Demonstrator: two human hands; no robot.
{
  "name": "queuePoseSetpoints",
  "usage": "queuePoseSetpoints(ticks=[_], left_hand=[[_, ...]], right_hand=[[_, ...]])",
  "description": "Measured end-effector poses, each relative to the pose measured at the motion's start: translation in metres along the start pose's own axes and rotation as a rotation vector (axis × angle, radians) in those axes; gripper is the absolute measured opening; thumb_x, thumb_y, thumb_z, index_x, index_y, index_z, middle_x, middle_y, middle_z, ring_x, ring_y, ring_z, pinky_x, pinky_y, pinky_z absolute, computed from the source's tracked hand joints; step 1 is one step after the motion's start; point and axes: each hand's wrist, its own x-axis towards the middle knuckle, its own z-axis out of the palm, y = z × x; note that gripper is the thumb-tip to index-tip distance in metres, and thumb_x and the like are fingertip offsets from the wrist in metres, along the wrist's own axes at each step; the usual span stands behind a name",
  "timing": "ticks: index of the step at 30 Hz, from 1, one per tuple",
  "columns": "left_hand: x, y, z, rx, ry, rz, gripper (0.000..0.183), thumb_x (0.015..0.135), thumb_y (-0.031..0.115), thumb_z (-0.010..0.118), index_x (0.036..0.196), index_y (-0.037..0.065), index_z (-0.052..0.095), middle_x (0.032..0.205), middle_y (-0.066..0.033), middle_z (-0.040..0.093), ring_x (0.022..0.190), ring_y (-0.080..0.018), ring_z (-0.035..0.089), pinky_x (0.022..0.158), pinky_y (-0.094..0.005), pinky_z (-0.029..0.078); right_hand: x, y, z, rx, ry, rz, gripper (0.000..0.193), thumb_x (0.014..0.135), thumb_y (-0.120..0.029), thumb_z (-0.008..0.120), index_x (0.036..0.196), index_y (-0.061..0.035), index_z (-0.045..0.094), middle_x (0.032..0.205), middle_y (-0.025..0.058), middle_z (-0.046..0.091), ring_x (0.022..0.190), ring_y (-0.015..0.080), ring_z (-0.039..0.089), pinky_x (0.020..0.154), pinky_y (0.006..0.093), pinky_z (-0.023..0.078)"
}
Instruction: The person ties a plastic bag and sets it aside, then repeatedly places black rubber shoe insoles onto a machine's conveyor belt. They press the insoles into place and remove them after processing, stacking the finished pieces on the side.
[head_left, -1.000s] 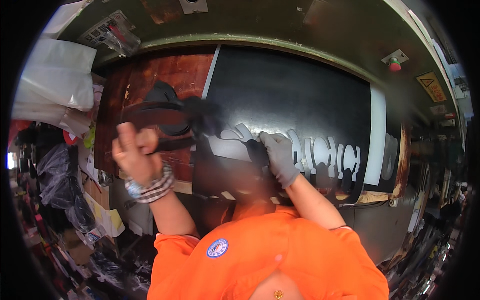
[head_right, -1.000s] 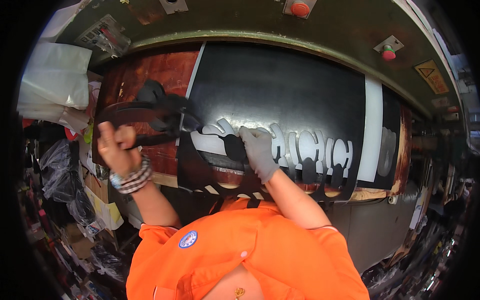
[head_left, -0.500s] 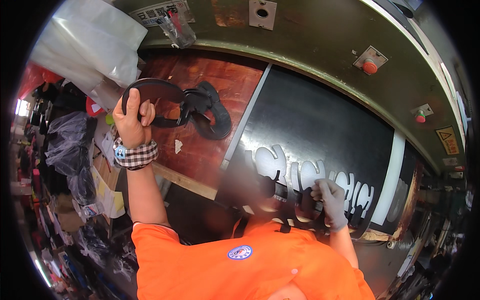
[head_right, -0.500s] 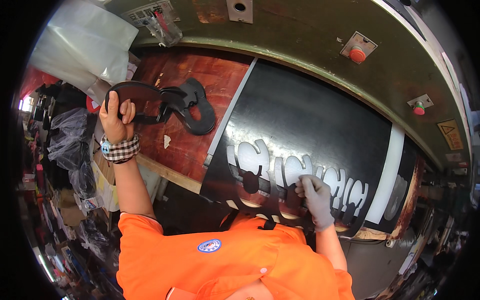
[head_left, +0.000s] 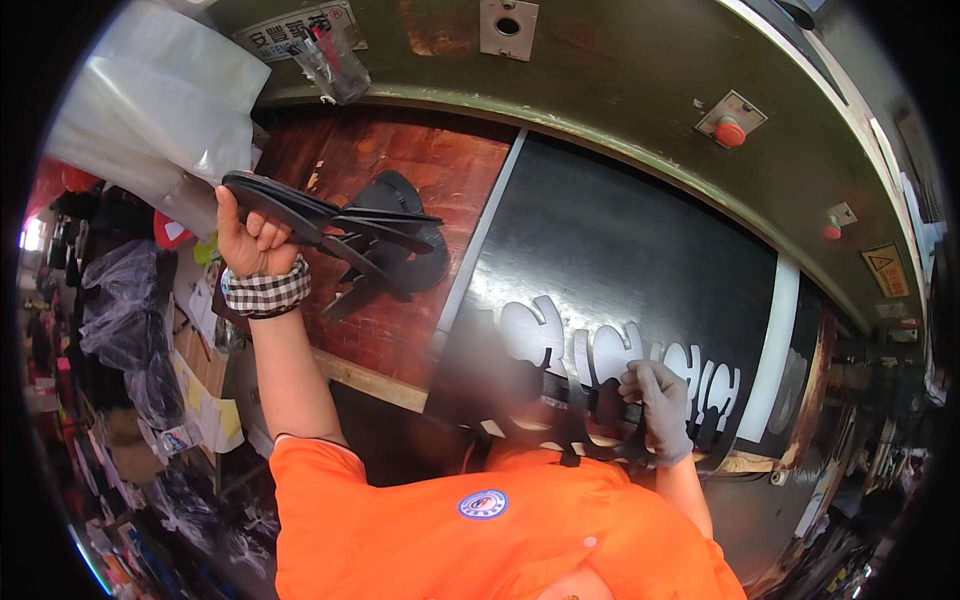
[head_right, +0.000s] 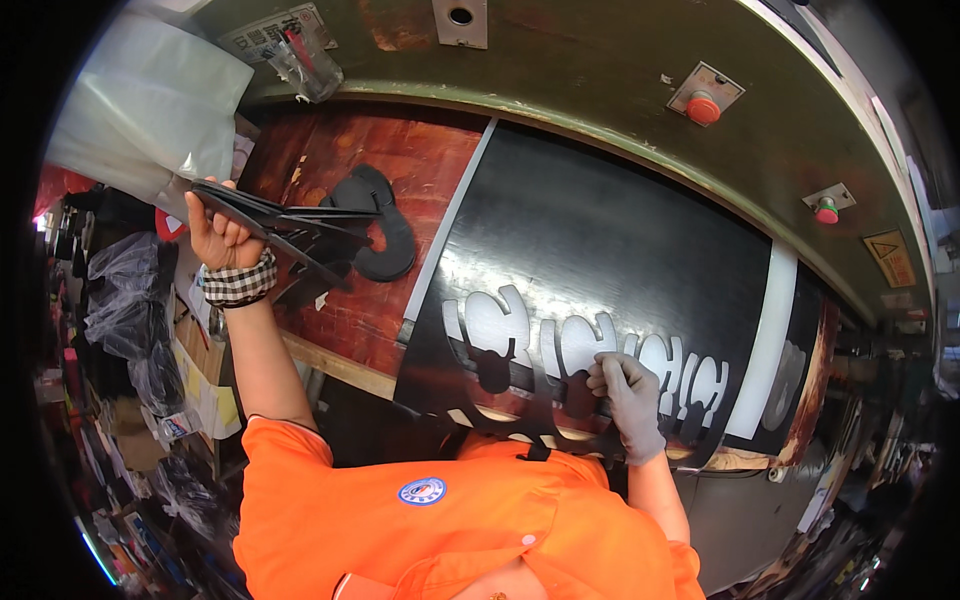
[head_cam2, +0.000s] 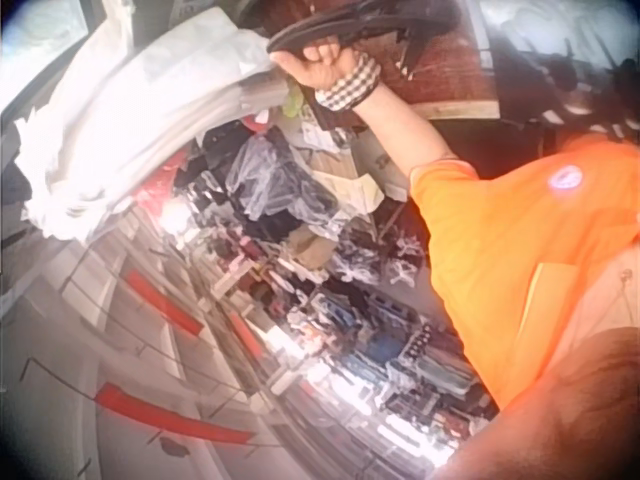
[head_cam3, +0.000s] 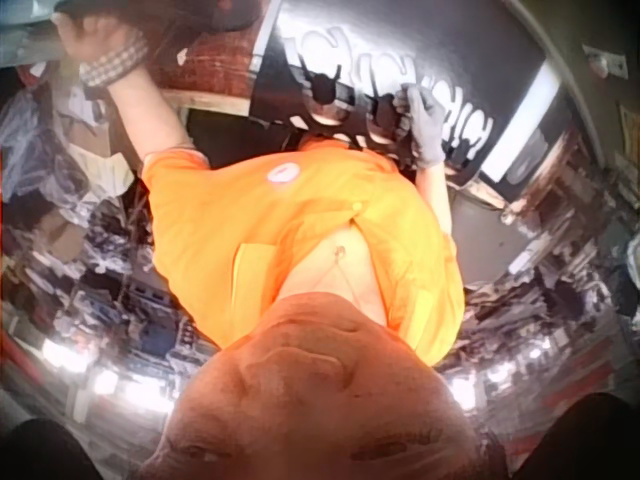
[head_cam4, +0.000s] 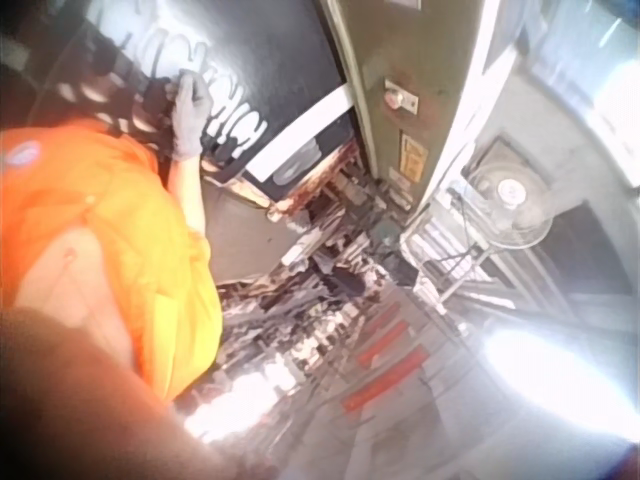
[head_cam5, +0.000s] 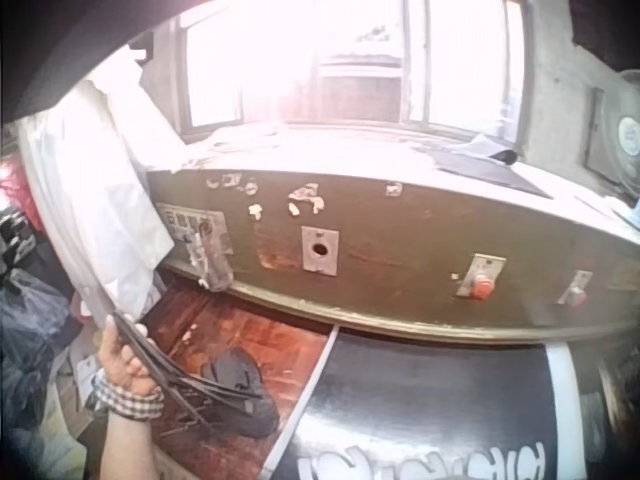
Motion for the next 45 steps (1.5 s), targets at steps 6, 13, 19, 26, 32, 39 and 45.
queuePoseSetpoints(ticks=[6, 13, 19, 26, 32, 39, 45], left_hand=[[0.003, 0.000, -0.008, 0.115, 0.032, -0.008, 0.041, 0.107, 0.039, 0.045, 0.110, 0.001, 0.061, 0.057, 0.0064, 0.038, 0.042, -0.0040, 0.029, 0.043, -0.0196, 0.027], [0.027, 0.041, -0.012, 0.541, 0.268, 0.097, 0.026, 0.105, 0.029, 0.054, 0.094, 0.005, 0.056, 0.058, 0.0039, 0.040, 0.041, -0.0045, 0.033, 0.043, -0.0200, 0.028], [0.022, -0.013, 0.016, 1.539, 0.406, 0.355, 0.012, 0.092, 0.011, 0.071, 0.091, -0.001, 0.070, 0.081, -0.0080, 0.070, 0.067, -0.0145, 0.064, 0.059, -0.0268, 0.051], [-0.044, -0.149, -0.029, 1.926, -0.444, 0.267, 0.038, 0.075, 0.014, 0.081, 0.109, 0.004, 0.068, 0.079, -0.0108, 0.057, 0.073, -0.0303, 0.058, 0.068, -0.0404, 0.051], [-0.059, -0.142, -0.008, 2.079, -0.430, 0.114, 0.042, 0.076, 0.026, 0.078, 0.111, 0.005, 0.067, 0.101, -0.0138, 0.057, 0.098, -0.0332, 0.056, 0.089, -0.0459, 0.041], [-0.064, -0.239, 0.050, 1.987, -0.416, 0.072, 0.046, 0.079, 0.017, 0.074, 0.122, 0.004, 0.063, 0.122, -0.0175, 0.057, 0.116, -0.0380, 0.053, 0.102, -0.0496, 0.039], [-0.044, -0.293, 0.069, 2.297, -0.464, -0.235, 0.058, 0.096, 0.030, 0.057, 0.148, 0.007, 0.044, 0.155, -0.0219, 0.036, 0.143, -0.0389, 0.034, 0.114, -0.0551, 0.025]], right_hand=[[0.001, 0.003, -0.004, 0.023, 0.023, 0.012, 0.025, 0.101, -0.020, 0.058, 0.106, 0.0021, 0.069, 0.087, 0.0070, 0.070, 0.073, 0.0120, 0.066, 0.068, 0.0245, 0.053], [-0.002, 0.008, -0.012, -0.010, 0.030, 0.018, 0.024, 0.101, -0.020, 0.058, 0.104, 0.0018, 0.069, 0.085, 0.0060, 0.070, 0.072, 0.0112, 0.065, 0.068, 0.0239, 0.053], [-0.002, 0.013, -0.013, -0.043, 0.070, 0.060, 0.025, 0.102, -0.020, 0.057, 0.104, 0.0015, 0.069, 0.083, 0.0054, 0.070, 0.071, 0.0108, 0.064, 0.066, 0.0234, 0.052], [-0.009, 0.011, -0.025, -0.034, 0.130, 0.064, 0.025, 0.101, -0.020, 0.058, 0.104, 0.0022, 0.069, 0.084, 0.0057, 0.070, 0.070, 0.0106, 0.065, 0.066, 0.0237, 0.053], [-0.037, 0.032, -0.089, -0.038, 0.322, -0.026, 0.025, 0.101, -0.020, 0.056, 0.101, 0.0012, 0.070, 0.082, 0.0055, 0.070, 0.065, 0.0097, 0.062, 0.061, 0.0224, 0.050], [-0.064, 0.102, -0.215, -0.787, 1.035, -0.240, 0.024, 0.094, -0.020, 0.062, 0.107, -0.0009, 0.068, 0.096, 0.0150, 0.069, 0.090, 0.0272, 0.065, 0.081, 0.0404, 0.052], [-0.072, 0.151, -0.312, -1.107, 1.214, 0.038, 0.042, 0.087, -0.042, 0.062, 0.107, -0.0055, 0.066, 0.104, 0.0224, 0.062, 0.104, 0.0407, 0.058, 0.093, 0.0500, 0.047]])
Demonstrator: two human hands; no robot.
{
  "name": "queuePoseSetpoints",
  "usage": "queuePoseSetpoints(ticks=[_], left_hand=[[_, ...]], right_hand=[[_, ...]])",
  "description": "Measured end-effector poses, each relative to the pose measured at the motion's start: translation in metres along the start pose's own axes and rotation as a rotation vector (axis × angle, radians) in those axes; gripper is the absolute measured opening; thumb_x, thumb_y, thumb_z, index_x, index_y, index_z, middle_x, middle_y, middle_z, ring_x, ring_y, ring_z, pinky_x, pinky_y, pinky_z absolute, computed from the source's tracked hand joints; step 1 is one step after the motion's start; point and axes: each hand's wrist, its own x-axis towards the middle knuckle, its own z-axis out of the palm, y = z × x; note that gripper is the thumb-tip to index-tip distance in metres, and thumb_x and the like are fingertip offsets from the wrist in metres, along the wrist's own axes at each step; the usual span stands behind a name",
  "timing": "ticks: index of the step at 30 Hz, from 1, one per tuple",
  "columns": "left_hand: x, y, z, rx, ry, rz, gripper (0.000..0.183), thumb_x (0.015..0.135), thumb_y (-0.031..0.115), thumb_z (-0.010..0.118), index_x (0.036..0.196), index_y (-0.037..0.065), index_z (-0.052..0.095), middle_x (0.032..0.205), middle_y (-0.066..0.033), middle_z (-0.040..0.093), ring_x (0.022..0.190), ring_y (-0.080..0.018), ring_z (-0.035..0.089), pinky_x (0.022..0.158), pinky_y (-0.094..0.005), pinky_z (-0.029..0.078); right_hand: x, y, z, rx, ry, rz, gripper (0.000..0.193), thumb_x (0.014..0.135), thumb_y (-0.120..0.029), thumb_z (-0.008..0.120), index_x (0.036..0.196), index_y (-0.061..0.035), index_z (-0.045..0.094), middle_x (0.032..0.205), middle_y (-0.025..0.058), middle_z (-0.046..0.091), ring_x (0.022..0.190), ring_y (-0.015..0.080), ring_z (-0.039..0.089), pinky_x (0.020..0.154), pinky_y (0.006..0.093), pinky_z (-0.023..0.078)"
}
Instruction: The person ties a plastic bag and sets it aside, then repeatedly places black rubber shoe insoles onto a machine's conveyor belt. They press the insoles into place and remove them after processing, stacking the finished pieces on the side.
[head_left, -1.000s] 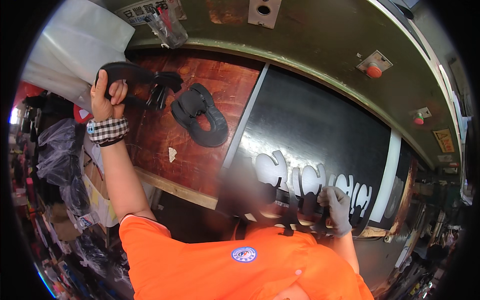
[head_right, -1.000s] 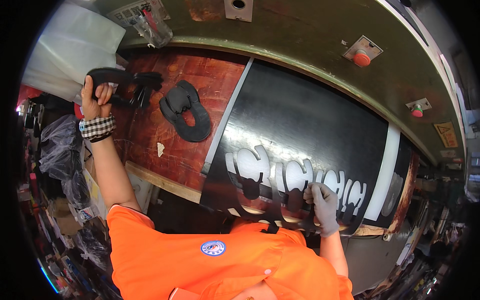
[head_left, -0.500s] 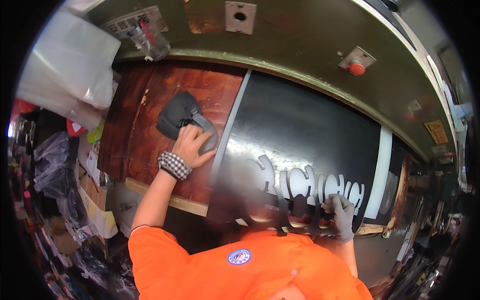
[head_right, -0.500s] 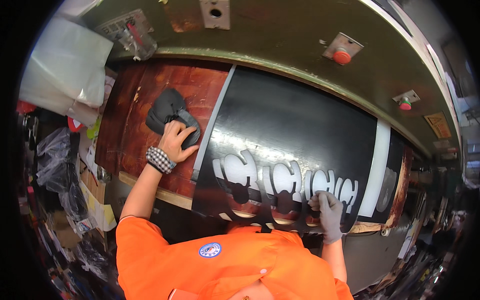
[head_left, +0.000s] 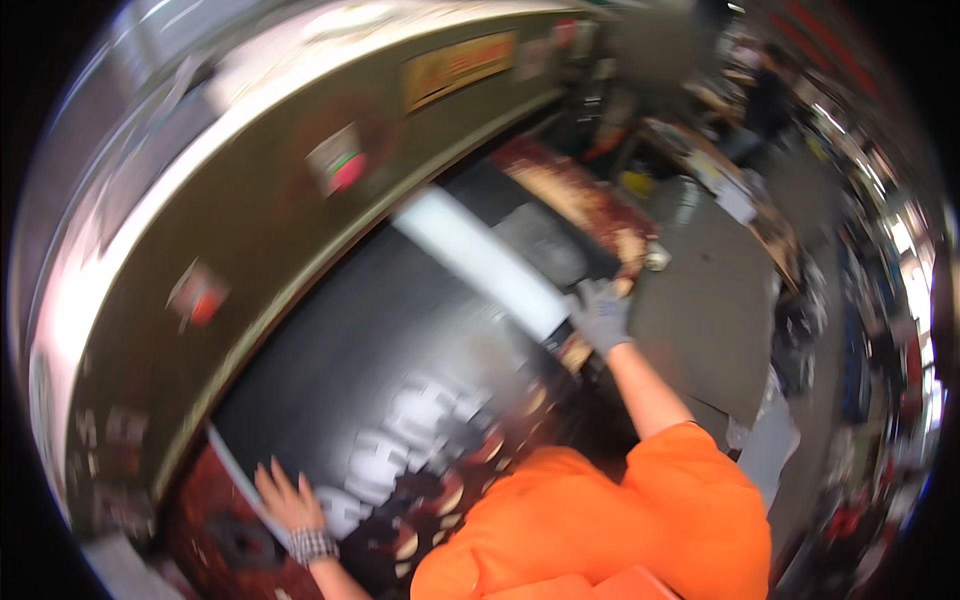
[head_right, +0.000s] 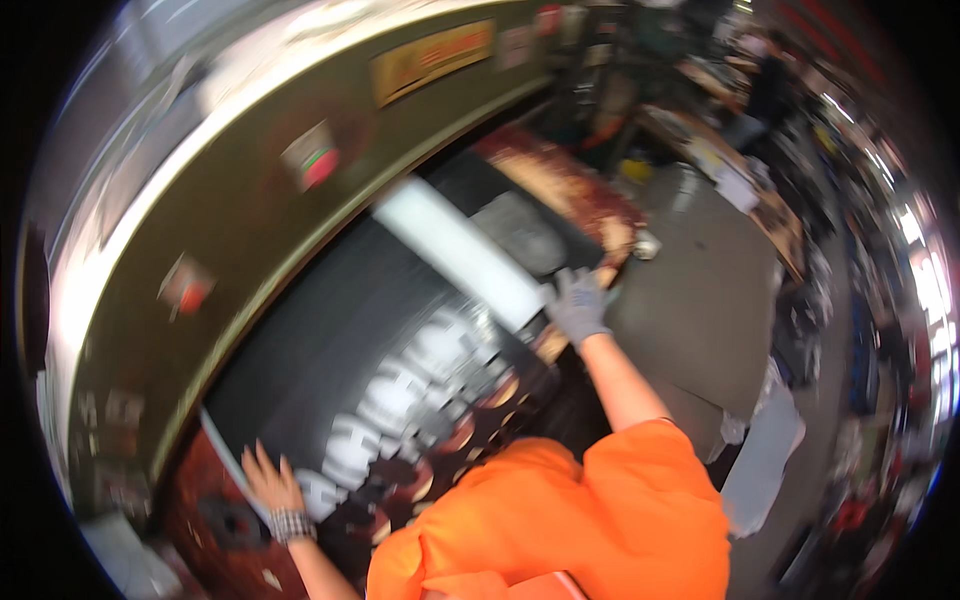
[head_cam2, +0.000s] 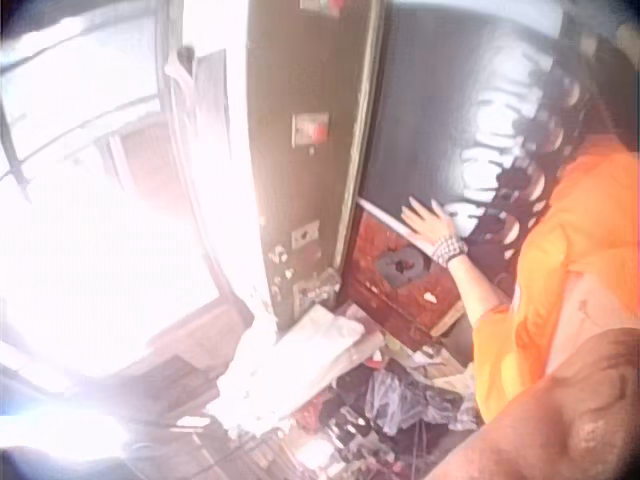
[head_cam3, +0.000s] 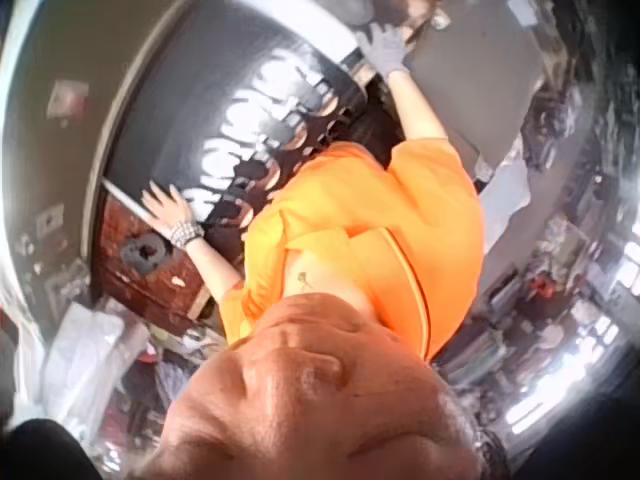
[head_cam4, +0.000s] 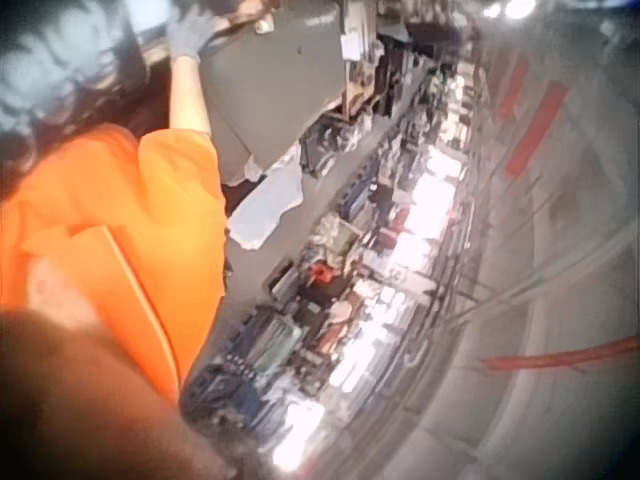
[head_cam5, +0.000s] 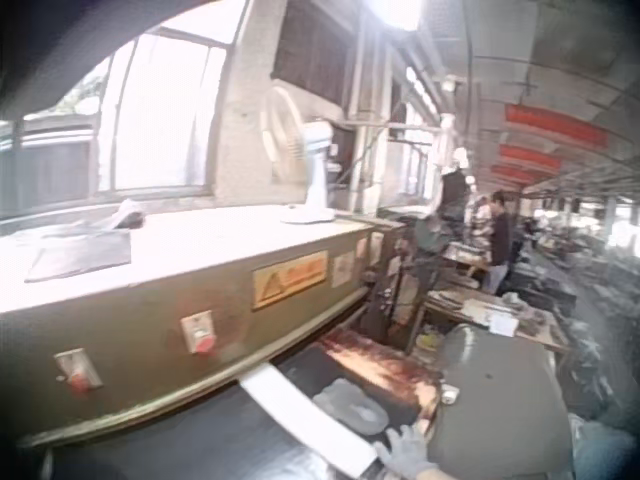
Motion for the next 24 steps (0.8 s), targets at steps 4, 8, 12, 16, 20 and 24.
queuePoseSetpoints(ticks=[4, 8, 12, 16, 20, 24], left_hand=[[-0.025, 0.029, 0.002, 0.254, 0.073, -0.034, 0.051, 0.100, 0.032, 0.054, 0.144, 0.006, 0.049, 0.149, -0.0208, 0.044, 0.138, -0.0369, 0.042, 0.111, -0.0545, 0.034], [-0.035, 0.047, 0.006, 0.154, -0.035, -0.178, 0.061, 0.100, 0.052, 0.044, 0.150, 0.017, 0.043, 0.158, -0.0133, 0.035, 0.147, -0.0322, 0.030, 0.112, -0.0643, 0.026], [-0.029, 0.054, 0.005, 0.081, 0.058, -0.127, 0.058, 0.098, 0.050, 0.051, 0.144, 0.013, 0.052, 0.151, -0.0155, 0.044, 0.141, -0.0341, 0.040, 0.112, -0.0587, 0.030], [-0.023, 0.055, 0.012, 0.010, 0.052, -0.114, 0.052, 0.098, 0.023, 0.058, 0.145, 0.004, 0.048, 0.153, -0.0234, 0.039, 0.140, -0.0406, 0.038, 0.116, -0.0499, 0.030], [-0.029, 0.039, 0.016, -0.126, 0.131, -0.024, 0.053, 0.092, 0.023, 0.063, 0.142, 0.007, 0.052, 0.152, -0.0212, 0.041, 0.139, -0.0399, 0.038, 0.116, -0.0493, 0.028], [-0.036, 0.021, 0.005, -0.193, 0.060, -0.030, 0.045, 0.097, 0.011, 0.052, 0.142, 0.011, 0.053, 0.153, -0.0188, 0.041, 0.143, -0.0361, 0.036, 0.118, -0.0494, 0.026]], right_hand=[[0.011, 0.029, 0.033, 0.130, -0.016, -0.210, 0.052, 0.086, -0.049, 0.064, 0.100, 0.0009, 0.065, 0.113, 0.0218, 0.059, 0.113, 0.0413, 0.052, 0.101, 0.0506, 0.041], [0.027, 0.037, 0.076, 0.349, 0.055, -0.128, 0.054, 0.074, -0.045, 0.080, 0.095, 0.0027, 0.064, 0.118, 0.0231, 0.058, 0.124, 0.0466, 0.047, 0.104, 0.0527, 0.042], [0.048, 0.045, 0.084, 0.284, 0.143, -0.213, 0.067, 0.067, -0.050, 0.083, 0.100, 0.0030, 0.061, 0.122, 0.0245, 0.054, 0.126, 0.0478, 0.044, 0.106, 0.0535, 0.041], [0.078, 0.032, 0.068, 0.213, 0.206, -0.407, 0.079, 0.069, -0.046, 0.080, 0.123, 0.0043, 0.050, 0.123, 0.0287, 0.048, 0.123, 0.0489, 0.043, 0.109, 0.0539, 0.037], [0.103, 0.012, 0.048, 0.357, 0.029, -0.466, 0.062, 0.068, -0.034, 0.076, 0.119, -0.0039, 0.059, 0.103, 0.0204, 0.061, 0.099, 0.0395, 0.058, 0.087, 0.0508, 0.045], [0.117, -0.014, 0.021, 0.642, -0.159, -0.227, 0.063, 0.070, -0.024, 0.086, 0.121, 0.0021, 0.060, 0.116, 0.0170, 0.066, 0.106, 0.0278, 0.063, 0.092, 0.0393, 0.051]])
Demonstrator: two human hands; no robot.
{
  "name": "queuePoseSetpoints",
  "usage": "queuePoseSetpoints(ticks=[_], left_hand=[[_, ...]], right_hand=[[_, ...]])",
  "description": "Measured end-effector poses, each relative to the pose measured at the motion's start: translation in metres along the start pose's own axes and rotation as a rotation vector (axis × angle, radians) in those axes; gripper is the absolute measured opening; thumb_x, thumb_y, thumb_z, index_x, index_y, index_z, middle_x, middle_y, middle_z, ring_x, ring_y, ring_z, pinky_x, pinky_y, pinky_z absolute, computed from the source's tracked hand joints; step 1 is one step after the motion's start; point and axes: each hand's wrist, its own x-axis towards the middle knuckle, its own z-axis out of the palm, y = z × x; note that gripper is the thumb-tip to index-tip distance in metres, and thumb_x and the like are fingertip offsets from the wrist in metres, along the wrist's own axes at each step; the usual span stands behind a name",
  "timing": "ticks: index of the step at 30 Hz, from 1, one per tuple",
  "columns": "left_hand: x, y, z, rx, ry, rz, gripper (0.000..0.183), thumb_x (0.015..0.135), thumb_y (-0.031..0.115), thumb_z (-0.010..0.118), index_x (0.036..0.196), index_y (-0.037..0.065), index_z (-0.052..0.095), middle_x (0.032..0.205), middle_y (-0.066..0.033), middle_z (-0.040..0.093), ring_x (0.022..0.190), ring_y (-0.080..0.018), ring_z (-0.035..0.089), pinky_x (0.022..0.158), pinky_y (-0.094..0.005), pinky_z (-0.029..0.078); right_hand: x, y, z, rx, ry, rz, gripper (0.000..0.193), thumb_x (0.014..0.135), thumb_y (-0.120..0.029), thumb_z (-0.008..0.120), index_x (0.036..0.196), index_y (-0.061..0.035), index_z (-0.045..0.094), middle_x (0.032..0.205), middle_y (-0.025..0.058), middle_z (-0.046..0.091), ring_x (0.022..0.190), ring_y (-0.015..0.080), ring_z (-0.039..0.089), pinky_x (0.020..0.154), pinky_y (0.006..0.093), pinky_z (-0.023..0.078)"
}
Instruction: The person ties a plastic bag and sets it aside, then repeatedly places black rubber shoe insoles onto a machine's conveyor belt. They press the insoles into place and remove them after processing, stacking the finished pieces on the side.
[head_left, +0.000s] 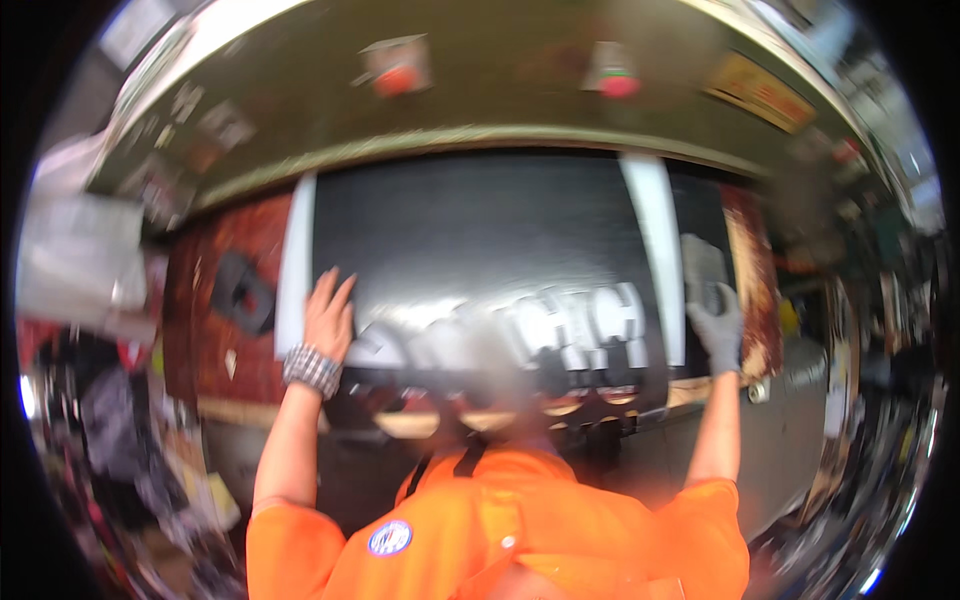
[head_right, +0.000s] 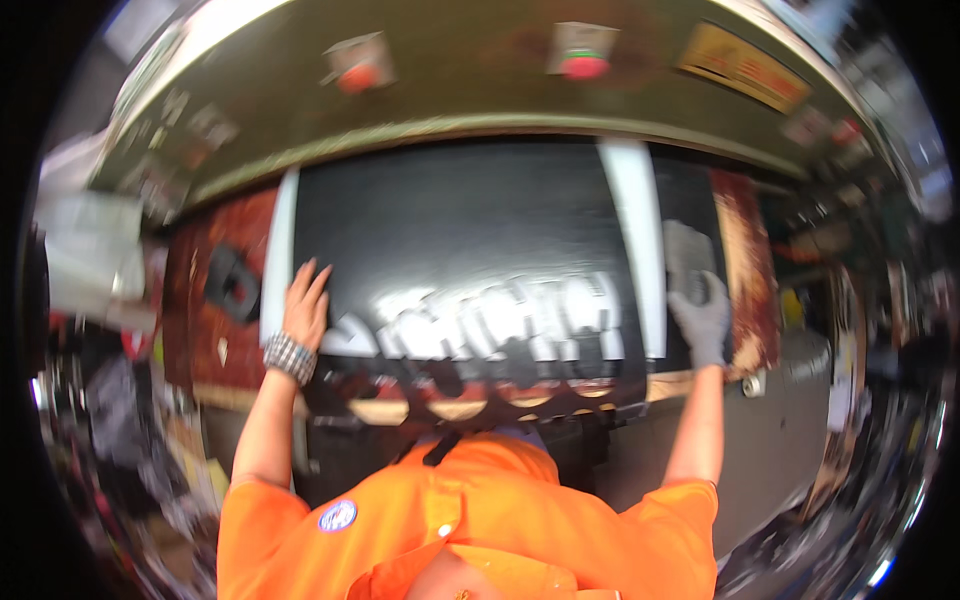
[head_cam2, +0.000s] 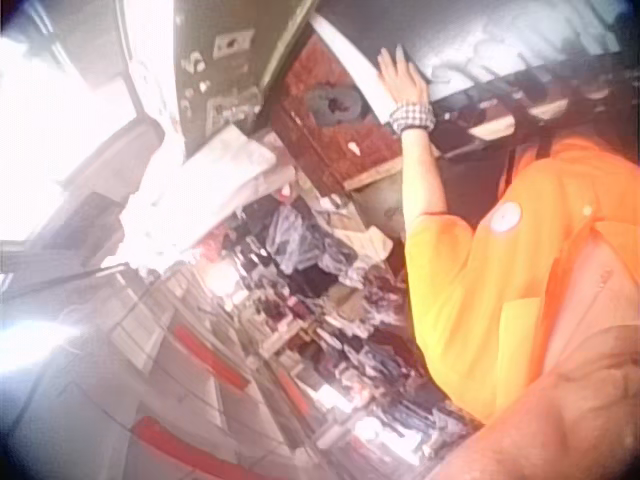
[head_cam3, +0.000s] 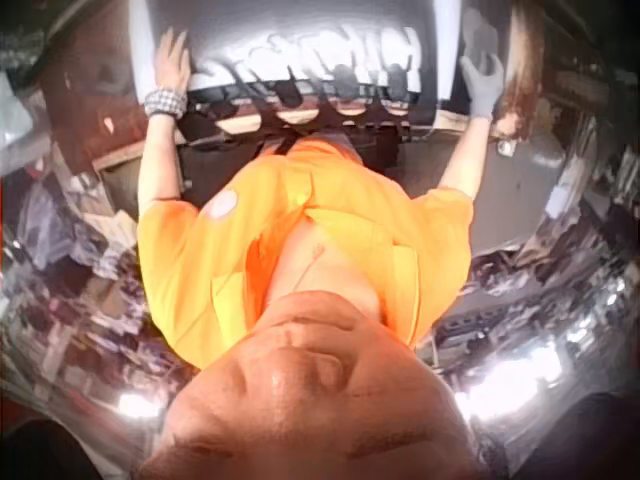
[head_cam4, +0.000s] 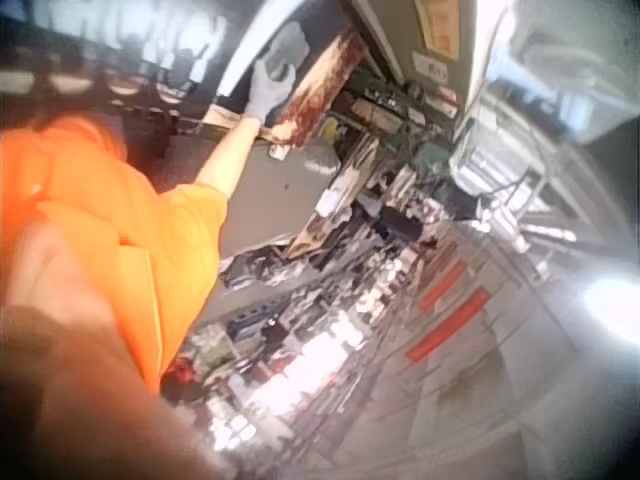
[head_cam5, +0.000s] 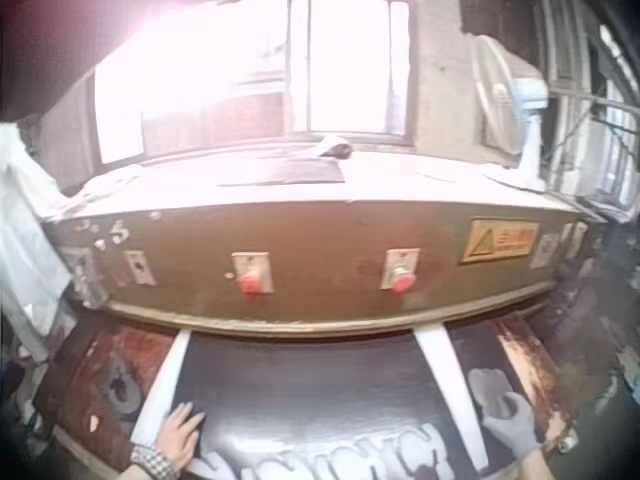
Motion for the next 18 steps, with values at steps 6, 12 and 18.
queuePoseSetpoints(ticks=[6, 12, 18], left_hand=[[-0.008, 0.007, -0.001, 0.002, 0.065, -0.044, 0.049, 0.091, 0.005, 0.054, 0.140, 0.006, 0.051, 0.148, -0.0201, 0.046, 0.141, -0.0358, 0.039, 0.119, -0.0529, 0.025], [-0.013, 0.009, 0.000, -0.207, 0.242, -0.161, 0.059, 0.086, 0.002, 0.059, 0.142, -0.003, 0.042, 0.145, -0.0269, 0.042, 0.133, -0.0432, 0.042, 0.112, -0.0478, 0.036], [-0.009, 0.003, 0.005, -0.326, 0.297, -0.283, 0.059, 0.090, -0.002, 0.053, 0.146, -0.008, 0.035, 0.144, -0.0289, 0.045, 0.132, -0.0448, 0.045, 0.112, -0.0457, 0.037]], right_hand=[[-0.047, -0.132, 0.015, 0.556, -0.081, 0.208, 0.055, 0.081, -0.018, 0.079, 0.128, 0.0008, 0.056, 0.115, 0.0113, 0.064, 0.107, 0.0201, 0.061, 0.095, 0.0331, 0.048], [-0.092, -0.302, 0.132, 0.891, -0.534, 0.124, 0.067, 0.072, -0.024, 0.081, 0.130, -0.0012, 0.055, 0.123, 0.0102, 0.060, 0.114, 0.0222, 0.058, 0.101, 0.0364, 0.045], [-0.120, -0.386, 0.244, 0.207, -0.324, -0.625, 0.076, 0.058, -0.030, 0.082, 0.127, -0.0091, 0.056, 0.128, 0.0224, 0.050, 0.112, 0.0423, 0.051, 0.094, 0.0513, 0.043]])
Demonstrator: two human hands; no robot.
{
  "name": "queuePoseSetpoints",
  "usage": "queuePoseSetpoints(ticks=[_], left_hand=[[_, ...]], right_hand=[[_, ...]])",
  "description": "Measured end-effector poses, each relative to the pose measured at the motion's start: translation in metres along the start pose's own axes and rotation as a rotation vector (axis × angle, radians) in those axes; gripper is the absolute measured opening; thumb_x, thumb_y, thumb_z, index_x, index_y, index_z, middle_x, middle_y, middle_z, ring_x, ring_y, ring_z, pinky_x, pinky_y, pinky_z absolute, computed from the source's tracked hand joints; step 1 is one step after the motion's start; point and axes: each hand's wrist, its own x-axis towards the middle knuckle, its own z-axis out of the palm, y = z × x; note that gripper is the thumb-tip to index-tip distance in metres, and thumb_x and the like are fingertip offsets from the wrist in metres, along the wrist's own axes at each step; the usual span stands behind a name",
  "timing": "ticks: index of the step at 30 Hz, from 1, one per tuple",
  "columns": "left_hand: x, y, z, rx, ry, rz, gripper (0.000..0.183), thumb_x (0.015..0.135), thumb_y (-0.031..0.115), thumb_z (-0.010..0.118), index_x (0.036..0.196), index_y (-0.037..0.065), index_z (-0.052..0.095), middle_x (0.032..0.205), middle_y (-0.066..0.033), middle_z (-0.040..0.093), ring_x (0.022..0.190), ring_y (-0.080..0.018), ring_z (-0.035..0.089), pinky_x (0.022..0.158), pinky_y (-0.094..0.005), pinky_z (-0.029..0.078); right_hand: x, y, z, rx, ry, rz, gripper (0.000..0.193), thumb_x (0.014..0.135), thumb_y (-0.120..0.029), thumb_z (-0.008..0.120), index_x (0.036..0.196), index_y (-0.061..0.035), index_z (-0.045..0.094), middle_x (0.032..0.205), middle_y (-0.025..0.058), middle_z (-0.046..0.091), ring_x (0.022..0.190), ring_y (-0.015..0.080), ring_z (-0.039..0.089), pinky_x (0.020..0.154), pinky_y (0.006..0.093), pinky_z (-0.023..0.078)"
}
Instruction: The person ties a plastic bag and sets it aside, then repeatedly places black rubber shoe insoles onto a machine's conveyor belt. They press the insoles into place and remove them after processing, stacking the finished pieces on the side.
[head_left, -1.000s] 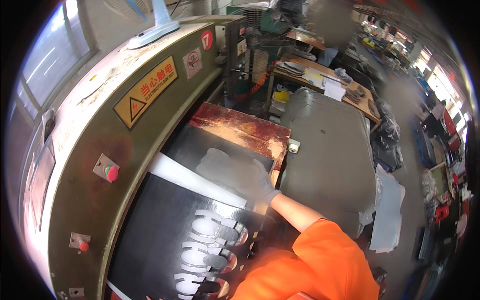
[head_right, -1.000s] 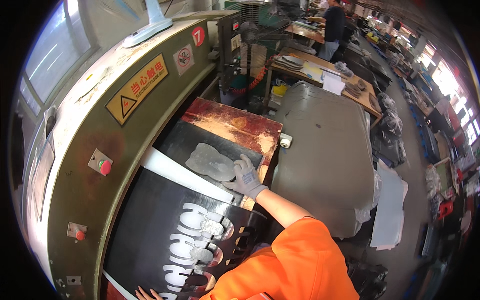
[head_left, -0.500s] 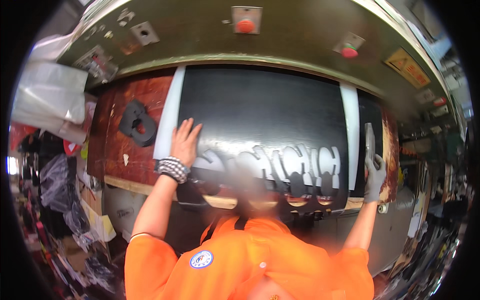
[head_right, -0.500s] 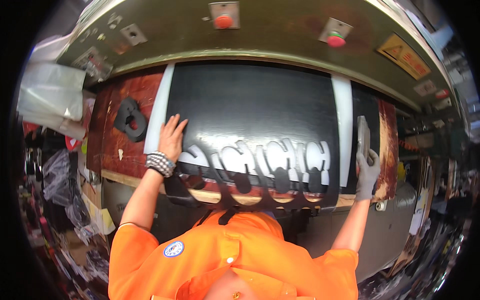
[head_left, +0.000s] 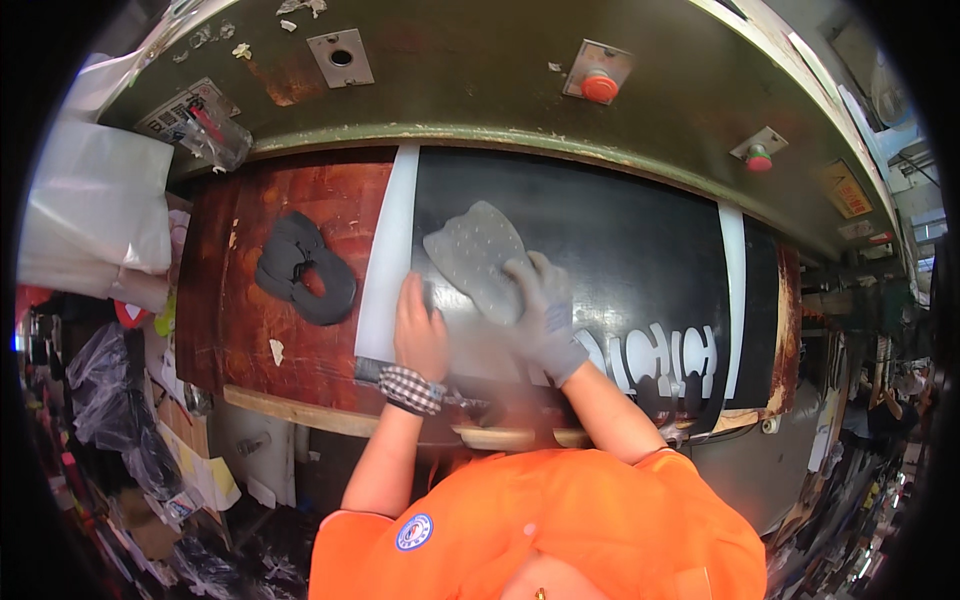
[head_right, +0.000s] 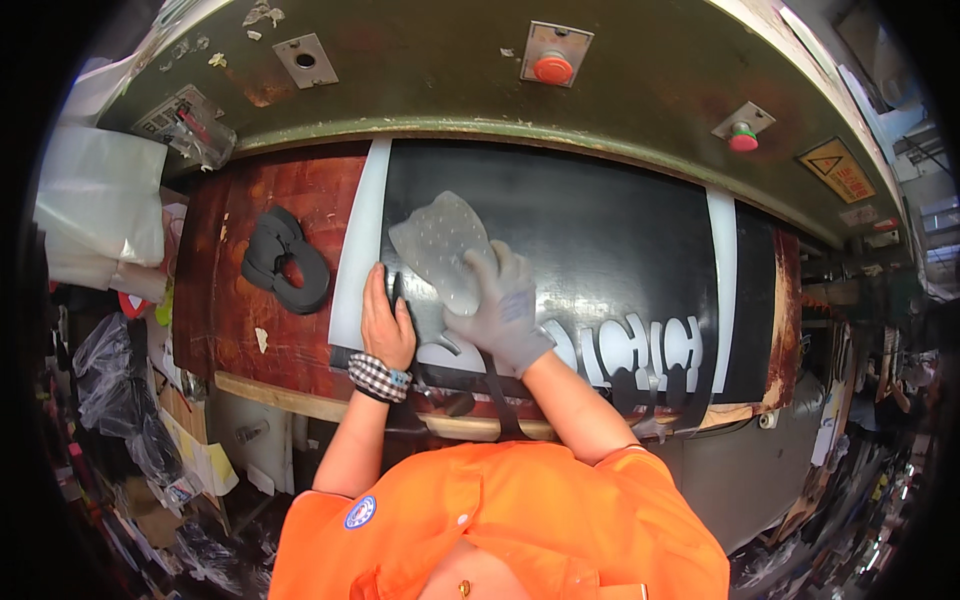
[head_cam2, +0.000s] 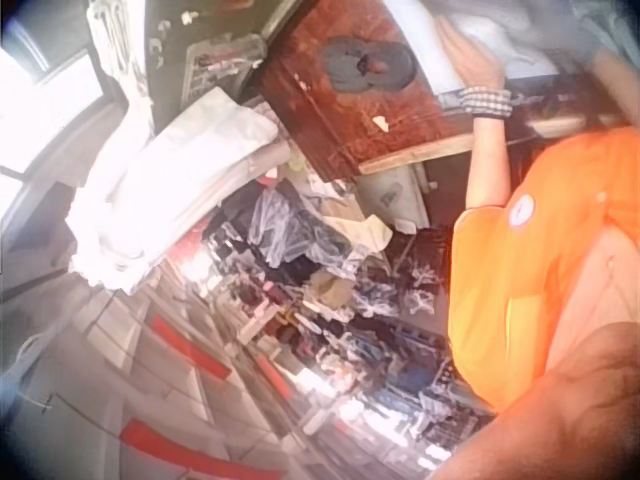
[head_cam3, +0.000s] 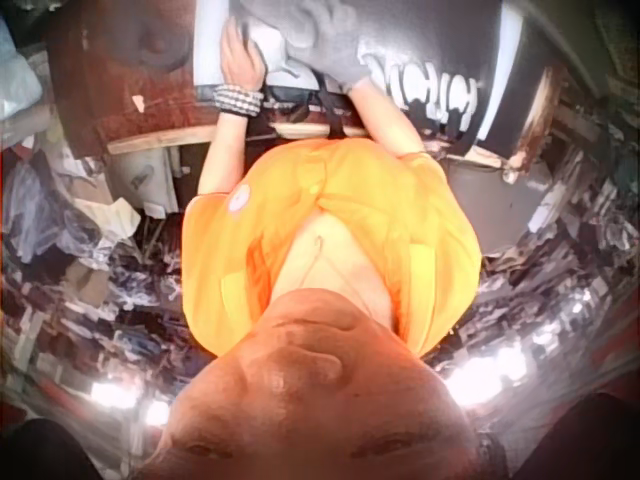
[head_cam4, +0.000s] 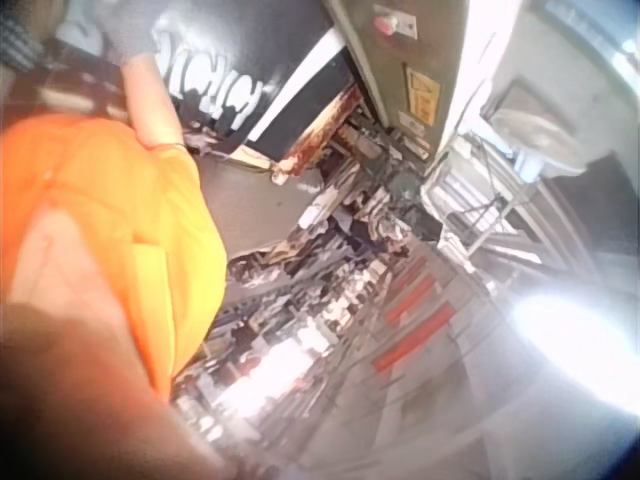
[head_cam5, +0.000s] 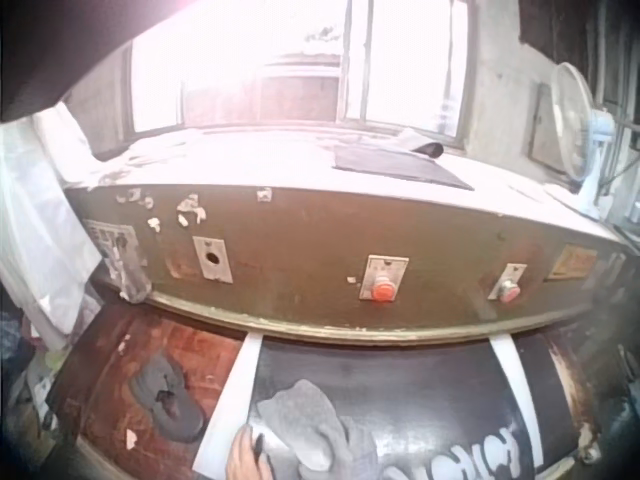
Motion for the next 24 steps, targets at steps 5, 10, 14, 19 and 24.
queuePoseSetpoints(ticks=[5, 10, 14, 19, 24], left_hand=[[0.016, -0.005, 0.011, 0.013, -0.033, 0.034, 0.057, 0.091, -0.003, 0.052, 0.145, -0.008, 0.036, 0.143, -0.0284, 0.047, 0.131, -0.0445, 0.047, 0.110, -0.0458, 0.039], [0.060, -0.011, 0.022, -0.127, 0.077, -0.016, 0.043, 0.096, 0.000, 0.049, 0.139, -0.003, 0.048, 0.126, -0.0237, 0.062, 0.119, -0.0364, 0.060, 0.102, -0.0399, 0.046], [0.079, -0.026, 0.009, -0.113, 0.198, -0.066, 0.028, 0.096, 0.007, 0.055, 0.122, 0.000, 0.062, 0.107, -0.0199, 0.068, 0.098, -0.0352, 0.066, 0.083, -0.0421, 0.052], [0.075, -0.040, 0.003, 0.318, -0.176, -0.256, 0.031, 0.099, 0.027, 0.059, 0.087, 0.000, 0.064, 0.078, -0.0249, 0.064, 0.073, -0.0453, 0.060, 0.064, -0.0513, 0.047], [0.127, -0.025, 0.039, 0.223, 0.050, -0.143, 0.041, 0.100, 0.037, 0.058, 0.089, -0.001, 0.069, 0.077, -0.0266, 0.066, 0.067, -0.0410, 0.064, 0.059, -0.0467, 0.049]], right_hand=[[0.006, 0.012, 0.012, -0.061, -0.043, -0.032, 0.080, 0.063, -0.035, 0.082, 0.132, -0.0065, 0.052, 0.134, 0.0248, 0.047, 0.118, 0.0445, 0.049, 0.098, 0.0512, 0.043], [0.050, 0.079, -0.026, 0.137, 0.041, 0.032, 0.064, 0.078, -0.035, 0.078, 0.127, -0.0013, 0.056, 0.124, 0.0253, 0.059, 0.115, 0.0413, 0.057, 0.097, 0.0492, 0.046], [0.088, 0.149, -0.112, 0.102, 0.406, 0.407, 0.017, 0.096, -0.008, 0.061, 0.109, 0.0021, 0.064, 0.099, 0.0127, 0.067, 0.091, 0.0191, 0.063, 0.084, 0.0319, 0.051], [0.133, 0.222, -0.185, -0.497, 0.712, -0.073, 0.015, 0.090, -0.008, 0.061, 0.076, -0.0049, 0.056, 0.074, 0.0170, 0.054, 0.070, 0.0367, 0.053, 0.064, 0.0472, 0.042], [0.137, 0.234, -0.176, -0.920, 0.365, 0.086, 0.014, 0.076, -0.015, 0.063, 0.063, -0.0111, 0.059, 0.062, 0.0118, 0.055, 0.063, 0.0340, 0.055, 0.062, 0.0484, 0.045]])
